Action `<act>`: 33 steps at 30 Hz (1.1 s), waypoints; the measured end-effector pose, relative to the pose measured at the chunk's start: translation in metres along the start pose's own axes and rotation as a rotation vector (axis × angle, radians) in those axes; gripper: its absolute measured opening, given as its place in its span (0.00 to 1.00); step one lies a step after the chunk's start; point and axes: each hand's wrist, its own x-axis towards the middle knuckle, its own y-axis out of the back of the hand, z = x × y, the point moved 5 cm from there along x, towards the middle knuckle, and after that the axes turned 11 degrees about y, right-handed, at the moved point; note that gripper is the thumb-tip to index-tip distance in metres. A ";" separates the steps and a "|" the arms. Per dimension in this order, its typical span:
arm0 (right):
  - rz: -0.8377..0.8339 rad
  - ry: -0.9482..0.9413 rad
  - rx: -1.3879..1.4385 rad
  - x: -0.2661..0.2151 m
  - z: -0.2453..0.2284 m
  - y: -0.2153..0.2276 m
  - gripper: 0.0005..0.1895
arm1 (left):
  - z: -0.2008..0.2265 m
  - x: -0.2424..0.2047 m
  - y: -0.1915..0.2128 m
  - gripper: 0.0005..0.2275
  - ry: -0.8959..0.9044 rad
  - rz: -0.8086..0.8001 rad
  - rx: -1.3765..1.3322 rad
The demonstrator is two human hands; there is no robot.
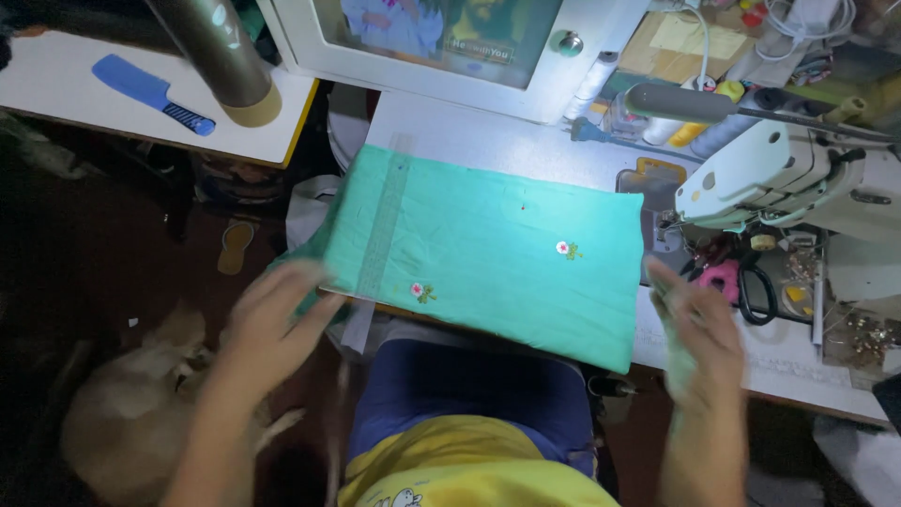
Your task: The person is measuring and marking a piece of green fabric on a sewing table using a ruler and a measuring tape.
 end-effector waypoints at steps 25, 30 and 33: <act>-0.617 0.103 -1.229 0.168 0.200 -0.007 0.04 | 0.000 0.069 -0.165 0.21 0.039 -0.044 0.384; -0.480 0.507 -1.245 0.163 0.219 0.017 0.07 | -0.031 0.082 -0.157 0.21 -0.049 -0.137 0.346; -0.396 0.511 -1.086 0.121 0.169 -0.036 0.09 | -0.038 0.083 -0.153 0.22 -0.013 -0.192 0.306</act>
